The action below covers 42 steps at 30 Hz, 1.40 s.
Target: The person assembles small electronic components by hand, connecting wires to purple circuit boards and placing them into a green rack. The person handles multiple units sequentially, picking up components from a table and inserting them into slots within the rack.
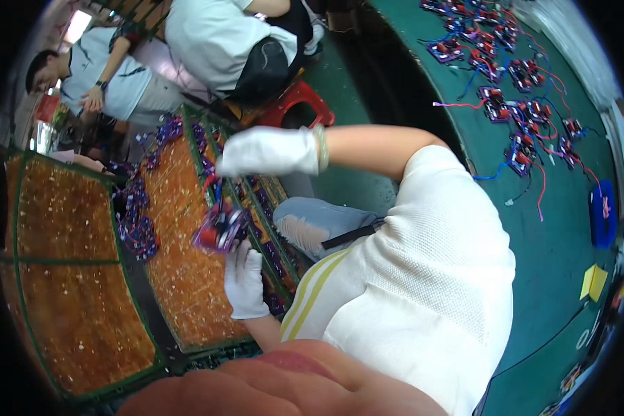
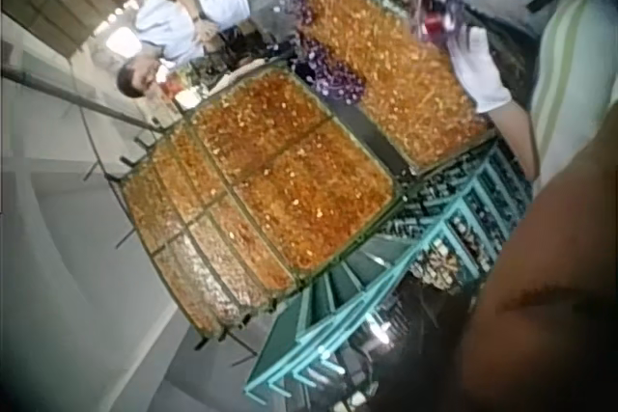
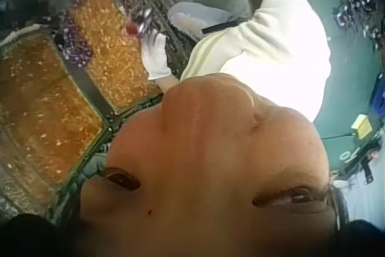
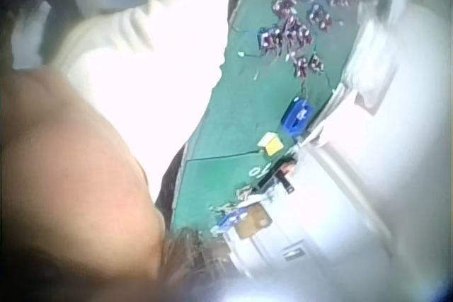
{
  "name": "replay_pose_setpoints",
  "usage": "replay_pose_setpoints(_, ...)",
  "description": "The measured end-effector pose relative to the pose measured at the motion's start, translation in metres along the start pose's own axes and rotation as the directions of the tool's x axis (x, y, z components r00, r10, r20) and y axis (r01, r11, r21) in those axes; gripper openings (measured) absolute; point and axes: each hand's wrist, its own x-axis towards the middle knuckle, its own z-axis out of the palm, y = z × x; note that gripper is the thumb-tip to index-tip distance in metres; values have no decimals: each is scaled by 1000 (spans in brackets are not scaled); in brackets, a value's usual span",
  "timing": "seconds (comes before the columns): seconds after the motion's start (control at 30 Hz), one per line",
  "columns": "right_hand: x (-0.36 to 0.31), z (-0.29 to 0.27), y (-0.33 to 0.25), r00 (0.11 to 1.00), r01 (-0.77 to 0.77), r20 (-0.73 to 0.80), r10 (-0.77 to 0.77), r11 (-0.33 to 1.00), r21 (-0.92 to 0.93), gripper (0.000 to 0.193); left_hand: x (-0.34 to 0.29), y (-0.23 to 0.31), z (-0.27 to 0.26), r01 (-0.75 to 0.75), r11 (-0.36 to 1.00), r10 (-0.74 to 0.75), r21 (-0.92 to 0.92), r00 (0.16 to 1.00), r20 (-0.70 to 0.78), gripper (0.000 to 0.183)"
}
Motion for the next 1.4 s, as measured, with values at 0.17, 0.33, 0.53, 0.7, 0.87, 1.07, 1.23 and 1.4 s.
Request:
replay_pose_setpoints(0.17, -36, -168, 11, 962, -49, -153, -228, 406, -913, 23, -7, -33, -5, -36, 694, 359, 719, 883, -303, 47)
replay_pose_setpoints(0.33, -104, -296, 41, 404, -683, -909, -104, 627, -376, 35, -20, -51, -27, 166, -41, 357, 985, 923, -141, 75)
replay_pose_setpoints(0.53, -166, -387, 67, -87, -850, -917, -390, 509, -136, 49, -24, -56, -27, 186, -54, 254, 981, 953, -167, 72)
replay_pose_setpoints(0.7, -190, -395, 48, -221, -825, -872, -437, 561, -72, 45, -24, -62, -31, 144, -17, 250, 989, 959, -136, 70)
replay_pose_setpoints(0.87, -223, -405, 67, -176, -782, -856, -486, 597, -179, 40, -26, -64, -33, 108, -21, 270, 994, 958, -98, 69)
replay_pose_setpoints(1.07, -257, -451, 92, -88, -814, -922, -378, 560, -152, 42, -22, -63, -32, 66, 46, 296, 997, 952, -76, 67)
replay_pose_setpoints(1.23, -193, -389, 58, 6, -811, -991, -136, 579, -84, 48, -26, -67, -36, 83, 70, 361, 994, 927, -103, 65)
replay_pose_setpoints(1.4, -160, -362, 46, 107, -966, -976, -189, -251, -58, 50, -32, -66, -41, 51, 110, 436, 993, 895, -94, 60)
